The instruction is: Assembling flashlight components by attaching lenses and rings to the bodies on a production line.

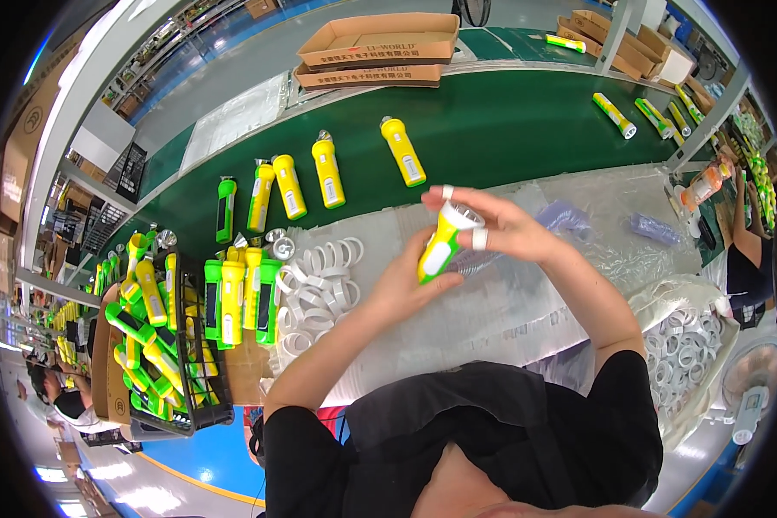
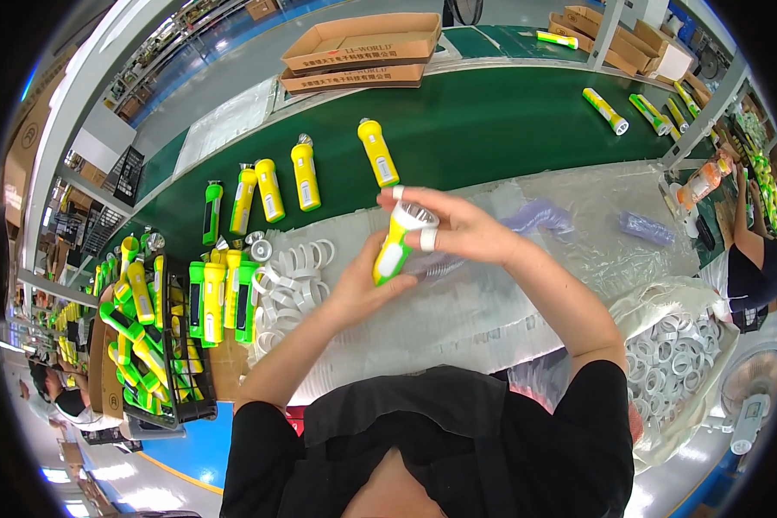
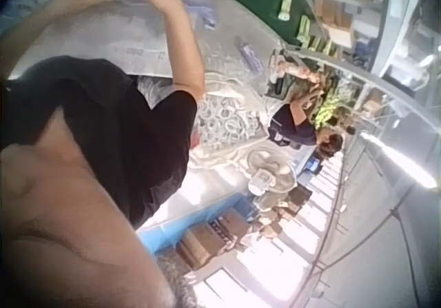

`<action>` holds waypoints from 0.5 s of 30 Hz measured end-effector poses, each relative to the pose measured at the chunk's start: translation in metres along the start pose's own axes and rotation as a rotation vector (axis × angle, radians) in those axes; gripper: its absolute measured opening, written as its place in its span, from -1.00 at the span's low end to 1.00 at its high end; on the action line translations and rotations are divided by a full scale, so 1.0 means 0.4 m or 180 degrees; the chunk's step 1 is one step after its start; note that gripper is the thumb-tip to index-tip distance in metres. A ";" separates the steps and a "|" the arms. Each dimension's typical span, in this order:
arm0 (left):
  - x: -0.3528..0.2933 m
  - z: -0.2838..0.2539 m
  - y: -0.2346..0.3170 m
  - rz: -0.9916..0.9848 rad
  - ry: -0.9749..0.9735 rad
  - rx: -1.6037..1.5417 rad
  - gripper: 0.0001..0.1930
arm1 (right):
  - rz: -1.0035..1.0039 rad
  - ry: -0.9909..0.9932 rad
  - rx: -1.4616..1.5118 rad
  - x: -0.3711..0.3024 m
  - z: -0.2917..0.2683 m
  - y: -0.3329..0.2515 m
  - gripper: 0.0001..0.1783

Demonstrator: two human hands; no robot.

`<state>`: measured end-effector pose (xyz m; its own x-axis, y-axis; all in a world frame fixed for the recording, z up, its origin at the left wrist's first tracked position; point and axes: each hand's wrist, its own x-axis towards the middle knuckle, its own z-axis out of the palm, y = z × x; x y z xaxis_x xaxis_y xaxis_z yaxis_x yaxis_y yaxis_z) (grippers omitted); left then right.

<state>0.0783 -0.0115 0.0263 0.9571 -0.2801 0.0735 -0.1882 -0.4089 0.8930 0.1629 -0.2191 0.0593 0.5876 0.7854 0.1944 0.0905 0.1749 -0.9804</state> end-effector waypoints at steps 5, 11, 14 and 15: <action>-0.115 0.094 -0.118 0.0201 0.0269 -0.0356 -0.10 | 0.0175 -0.0158 -0.0678 -0.015 0.118 -0.004 -0.26; -0.150 0.007 -0.089 0.1352 0.1310 0.0396 -0.08 | -0.0096 -0.0194 -0.1835 -0.002 0.175 -0.013 -0.21; -0.161 -0.029 -0.011 0.1604 0.1326 0.1115 -0.32 | -0.0082 -0.0175 -0.2028 0.001 0.194 -0.007 -0.24; -0.169 -0.035 -0.011 0.1505 0.1178 0.1194 -0.37 | -0.0090 -0.0186 -0.2032 0.003 0.202 -0.015 -0.24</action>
<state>0.0177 0.0214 0.0238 0.7535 -0.2151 0.6213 -0.6016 -0.6066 0.5197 0.0980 -0.1714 0.0679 0.5349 0.8199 0.2041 0.5769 -0.1779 -0.7972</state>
